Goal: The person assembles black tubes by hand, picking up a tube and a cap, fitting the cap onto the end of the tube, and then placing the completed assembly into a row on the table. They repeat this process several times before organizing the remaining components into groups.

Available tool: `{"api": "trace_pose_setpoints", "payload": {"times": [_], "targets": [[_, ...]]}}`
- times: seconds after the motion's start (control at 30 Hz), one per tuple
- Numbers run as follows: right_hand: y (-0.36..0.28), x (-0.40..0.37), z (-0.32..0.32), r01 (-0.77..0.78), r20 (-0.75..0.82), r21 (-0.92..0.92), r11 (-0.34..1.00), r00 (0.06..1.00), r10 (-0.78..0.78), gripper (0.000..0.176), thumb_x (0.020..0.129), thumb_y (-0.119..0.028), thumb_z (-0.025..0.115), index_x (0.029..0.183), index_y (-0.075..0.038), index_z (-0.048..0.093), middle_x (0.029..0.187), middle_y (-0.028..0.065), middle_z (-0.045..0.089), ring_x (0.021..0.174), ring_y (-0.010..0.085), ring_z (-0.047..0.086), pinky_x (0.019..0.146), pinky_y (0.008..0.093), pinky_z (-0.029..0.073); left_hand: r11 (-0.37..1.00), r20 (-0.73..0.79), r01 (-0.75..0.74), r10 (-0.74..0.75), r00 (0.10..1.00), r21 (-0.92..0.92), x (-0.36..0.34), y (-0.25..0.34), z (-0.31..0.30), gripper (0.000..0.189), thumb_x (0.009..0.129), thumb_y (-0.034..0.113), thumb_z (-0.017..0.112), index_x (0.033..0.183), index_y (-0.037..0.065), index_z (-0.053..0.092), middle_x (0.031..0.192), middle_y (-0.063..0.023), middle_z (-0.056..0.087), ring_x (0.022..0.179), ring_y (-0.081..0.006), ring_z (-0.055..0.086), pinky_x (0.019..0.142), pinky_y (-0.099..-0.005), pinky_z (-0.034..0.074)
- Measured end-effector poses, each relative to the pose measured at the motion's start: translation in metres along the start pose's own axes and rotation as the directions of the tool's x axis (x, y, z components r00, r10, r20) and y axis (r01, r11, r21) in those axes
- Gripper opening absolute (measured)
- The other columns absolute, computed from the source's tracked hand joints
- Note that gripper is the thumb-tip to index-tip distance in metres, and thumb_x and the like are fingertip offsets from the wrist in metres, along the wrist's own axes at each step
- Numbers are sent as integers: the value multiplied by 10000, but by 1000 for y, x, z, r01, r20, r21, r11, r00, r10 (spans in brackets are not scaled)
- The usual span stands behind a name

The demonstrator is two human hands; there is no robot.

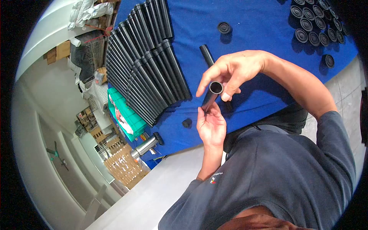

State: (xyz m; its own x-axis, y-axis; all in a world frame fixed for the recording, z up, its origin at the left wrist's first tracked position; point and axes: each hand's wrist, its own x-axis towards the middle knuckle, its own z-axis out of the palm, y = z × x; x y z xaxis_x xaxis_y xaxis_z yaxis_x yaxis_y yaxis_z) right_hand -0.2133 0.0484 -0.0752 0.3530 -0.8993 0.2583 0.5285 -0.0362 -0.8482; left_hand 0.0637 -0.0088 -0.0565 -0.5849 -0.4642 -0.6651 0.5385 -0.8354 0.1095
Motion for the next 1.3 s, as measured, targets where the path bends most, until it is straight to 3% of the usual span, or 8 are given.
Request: {"api": "trace_pose_setpoints", "payload": {"times": [0.57, 0.7, 0.87, 0.97, 1.0, 1.1, 1.17, 1.3], "targets": [[7, 4, 1, 29, -61, -130, 991, 997, -37, 400, 834, -180, 856, 1153, -18, 677, 966, 10, 690, 872, 88, 609, 740, 277, 489, 998, 42, 31, -34, 999, 55, -16, -10, -4, 473, 948, 372, 719, 1190, -30, 658, 1159, -158, 699, 1026, -261, 676, 888, -364, 596], [9, 5, 1, -53, -171, -149, 987, 985, 27, 370, 922, -242, 770, 1185, -17, 638, 910, 36, 688, 765, 102, 625, 673, 285, 510, 889, 238, -243, 158, 958, 388, -11, -8, 23, 402, 947, 224, 732, 1293, 47, 627, 1433, -127, 603, 1410, -311, 491, 1134, -465, 462], [9, 7, 11, -89, -187, -105, 991, 980, 68, 473, 974, -469, 666, 1145, -30, 641, 829, 96, 705, 585, 144, 626, 548, 301, 495, 620, 559, -586, 269, 784, 523, 17, -24, 54, 319, 985, 122, 659, 1303, 151, 648, 1441, -161, 595, 1382, -323, 526, 1164, -544, 428], [-2, -3, -5, -165, -443, -736, 656, 851, -283, 460, 976, -488, 654, 1050, -35, 674, 799, 126, 692, 593, 216, 644, 565, 362, 512, 617, 570, -591, 264, 778, 520, 26, -13, 66, 261, 992, 126, 649, 1251, 134, 671, 1424, -163, 610, 1366, -330, 542, 1172, -559, 420], [6, -2, -17, -271, -416, -906, 324, 704, -575, 440, 969, -491, 653, 986, -53, 696, 806, 144, 667, 671, 294, 667, 621, 416, 527, 657, 527, -569, 295, 797, 494, 29, -5, 65, 234, 1001, 164, 647, 1225, 103, 681, 1384, -178, 634, 1316, -335, 586, 1136, -549, 475], [-1, -9, -40, -598, -218, -774, -210, 562, -798, 245, 889, -267, 696, 1059, -91, 704, 1075, 128, 655, 1036, 299, 638, 858, 441, 515, 797, 474, -439, 223, 852, 414, 29, 12, 64, 271, 1013, 188, 641, 1274, 114, 629, 1359, -182, 642, 1282, -373, 605, 1026, -498, 585], [10, -18, -42, -681, -535, -711, -174, 685, -495, 515, 825, -171, 741, 1323, -93, 634, 1353, 163, 571, 1238, 340, 557, 1037, 454, 460, 848, 431, -404, 240, 870, 344, 24, 7, 68, 268, 1013, 241, 641, 1213, 64, 670, 1327, -194, 656, 1225, -368, 643, 969, -448, 626], [14, -24, -43, -663, -492, -702, -259, 715, -497, 484, 825, -127, 660, 1309, -107, 636, 1111, 109, 645, 1061, 289, 616, 875, 426, 504, 965, 374, -193, 117, 920, 175, 18, 14, 70, 323, 988, 280, 666, 1145, -1, 689, 1278, -198, 678, 1240, -359, 631, 947, -419, 639]]}}
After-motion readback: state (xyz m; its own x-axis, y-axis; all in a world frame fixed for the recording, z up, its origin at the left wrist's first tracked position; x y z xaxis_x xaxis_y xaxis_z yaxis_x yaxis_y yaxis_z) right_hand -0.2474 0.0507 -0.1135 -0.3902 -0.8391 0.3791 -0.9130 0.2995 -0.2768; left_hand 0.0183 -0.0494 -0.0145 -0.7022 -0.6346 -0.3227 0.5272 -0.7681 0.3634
